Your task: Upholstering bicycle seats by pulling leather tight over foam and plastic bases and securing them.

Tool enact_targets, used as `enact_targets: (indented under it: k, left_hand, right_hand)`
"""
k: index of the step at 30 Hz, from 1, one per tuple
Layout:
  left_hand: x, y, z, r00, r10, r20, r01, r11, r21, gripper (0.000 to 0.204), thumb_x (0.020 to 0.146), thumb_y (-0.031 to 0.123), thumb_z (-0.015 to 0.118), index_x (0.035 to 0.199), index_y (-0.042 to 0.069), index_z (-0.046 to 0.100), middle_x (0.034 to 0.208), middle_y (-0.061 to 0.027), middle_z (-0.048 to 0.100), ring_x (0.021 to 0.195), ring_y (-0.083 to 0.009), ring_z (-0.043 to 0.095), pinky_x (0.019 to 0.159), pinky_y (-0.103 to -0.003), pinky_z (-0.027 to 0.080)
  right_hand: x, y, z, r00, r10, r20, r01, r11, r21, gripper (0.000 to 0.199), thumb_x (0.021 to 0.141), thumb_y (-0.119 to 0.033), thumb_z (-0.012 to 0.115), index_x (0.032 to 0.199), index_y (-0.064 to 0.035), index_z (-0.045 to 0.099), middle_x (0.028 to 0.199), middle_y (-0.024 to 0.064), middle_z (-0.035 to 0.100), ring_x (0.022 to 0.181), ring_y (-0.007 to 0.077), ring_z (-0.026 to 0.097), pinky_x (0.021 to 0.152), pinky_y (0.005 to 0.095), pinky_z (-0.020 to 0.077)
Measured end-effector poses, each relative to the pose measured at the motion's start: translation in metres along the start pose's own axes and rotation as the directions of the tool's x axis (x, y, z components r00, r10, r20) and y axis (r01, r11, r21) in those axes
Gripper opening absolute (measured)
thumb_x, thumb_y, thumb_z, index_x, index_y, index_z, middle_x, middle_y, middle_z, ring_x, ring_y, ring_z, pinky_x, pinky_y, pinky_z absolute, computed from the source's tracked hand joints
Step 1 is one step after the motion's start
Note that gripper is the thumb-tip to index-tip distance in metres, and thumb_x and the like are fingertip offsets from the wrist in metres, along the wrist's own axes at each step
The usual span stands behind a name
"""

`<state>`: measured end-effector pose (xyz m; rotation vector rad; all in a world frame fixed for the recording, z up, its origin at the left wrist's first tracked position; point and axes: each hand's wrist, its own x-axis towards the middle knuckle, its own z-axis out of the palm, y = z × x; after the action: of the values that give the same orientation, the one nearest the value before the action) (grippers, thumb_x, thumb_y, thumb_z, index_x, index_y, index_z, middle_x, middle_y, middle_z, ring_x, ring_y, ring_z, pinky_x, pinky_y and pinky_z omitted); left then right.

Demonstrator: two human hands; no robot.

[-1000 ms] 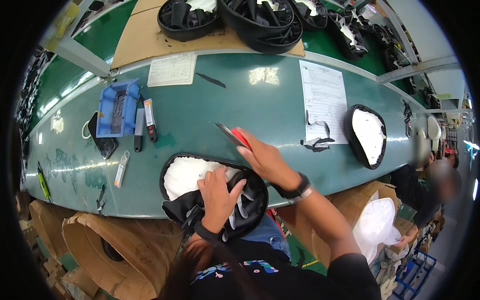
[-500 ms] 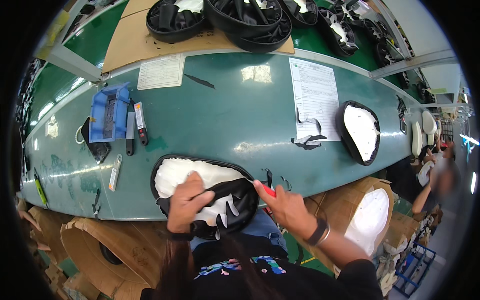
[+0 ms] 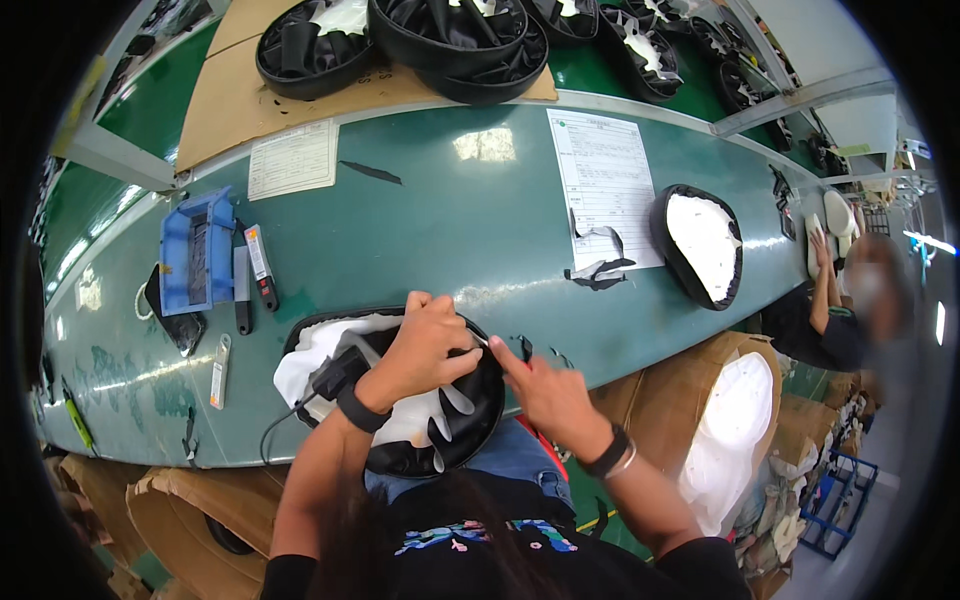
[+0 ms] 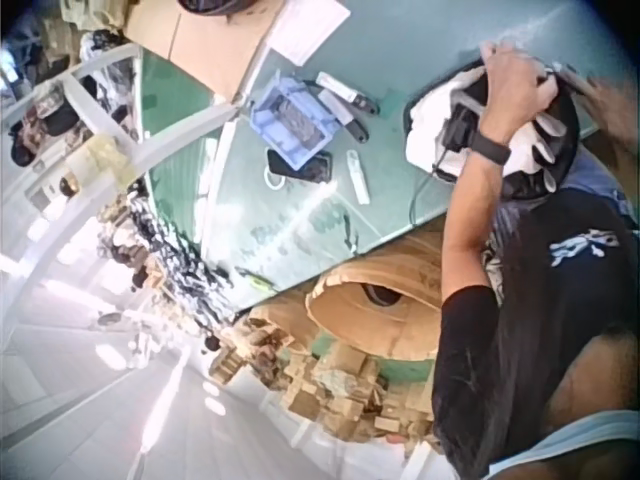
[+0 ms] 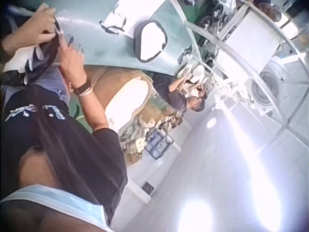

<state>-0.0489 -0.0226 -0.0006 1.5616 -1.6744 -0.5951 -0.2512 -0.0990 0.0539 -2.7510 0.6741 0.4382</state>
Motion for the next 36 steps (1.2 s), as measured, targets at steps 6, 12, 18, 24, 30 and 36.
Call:
enact_targets:
  k: [6,12,18,24,30,36]
  left_hand:
    - [-0.004,-0.002,-0.016,0.984,-0.106,-0.146,-0.032,0.695,-0.718,0.028,0.077,0.01,0.069,0.057,0.004,0.052,0.062,-0.0048,0.053,0.072,-0.0174,0.058,0.078,-0.032,0.035]
    - [-0.014,0.001,-0.029,0.992,-0.126,0.02,0.127,0.956,-0.263,0.027,0.076,0.018,0.072,0.06,0.004,0.055,0.063,-0.0053,0.05,0.066,-0.0213,0.051,0.073,-0.034,0.033]
    - [-0.026,-0.026,-0.022,0.994,-0.065,0.088,0.093,0.926,-0.365,0.029,0.072,0.018,0.072,0.06,0.002,0.052,0.06,-0.0067,0.046,0.061,-0.0231,0.048,0.068,-0.034,0.034]
    - [-0.025,-0.03,-0.05,0.911,-0.358,0.207,0.376,0.51,-0.774,0.032,0.075,0.02,0.069,0.058,0.002,0.048,0.059,-0.003,0.048,0.067,-0.0166,0.052,0.071,-0.036,0.042]
    - [-0.026,-0.02,-0.064,0.874,-0.48,-0.077,0.154,0.423,-0.893,0.025,0.076,0.008,0.068,0.06,0.002,0.049,0.075,-0.0038,0.054,0.071,-0.0184,0.053,0.071,-0.034,0.047]
    - [0.006,-0.003,-0.022,0.996,0.026,0.086,-0.053,0.944,0.327,0.025,0.071,0.032,0.074,0.072,0.007,0.067,0.069,-0.0061,0.06,0.08,-0.0229,0.052,0.073,-0.037,0.038]
  right_hand:
    - [-0.065,-0.058,0.031,0.958,0.281,-0.057,-0.27,0.952,0.146,0.064,0.089,-0.021,0.06,0.147,-0.0146,0.033,0.075,0.0154,0.056,0.053,0.0324,0.057,0.045,0.0453,0.0446]
    - [-0.031,-0.035,0.011,0.966,0.248,-0.068,-0.233,0.956,0.179,0.06,0.089,-0.021,0.06,0.144,-0.0193,0.037,0.075,0.0127,0.058,0.052,0.0344,0.057,0.045,0.0442,0.0454]
    - [-0.005,-0.014,-0.02,0.993,0.051,-0.106,-0.036,0.99,0.139,0.056,0.089,-0.022,0.061,0.142,-0.0258,0.042,0.068,0.0079,0.051,0.048,0.028,0.054,0.043,0.0393,0.0432]
    - [-0.014,-0.028,0.005,0.987,0.144,-0.075,-0.137,0.986,0.09,0.061,0.089,-0.022,0.061,0.145,-0.0233,0.037,0.072,0.0123,0.053,0.051,0.0297,0.055,0.042,0.0407,0.0429]
    - [-0.046,-0.057,0.026,0.945,0.32,-0.061,-0.306,0.937,0.17,0.062,0.089,-0.023,0.06,0.146,-0.0214,0.036,0.075,0.013,0.056,0.053,0.0339,0.056,0.044,0.0449,0.0433]
    - [-0.003,-0.02,-0.013,0.975,0.222,-0.016,-0.218,0.969,0.12,0.051,0.092,-0.021,0.056,0.142,-0.0217,0.042,0.073,0.0128,0.057,0.052,0.0337,0.056,0.047,0.0435,0.0449]
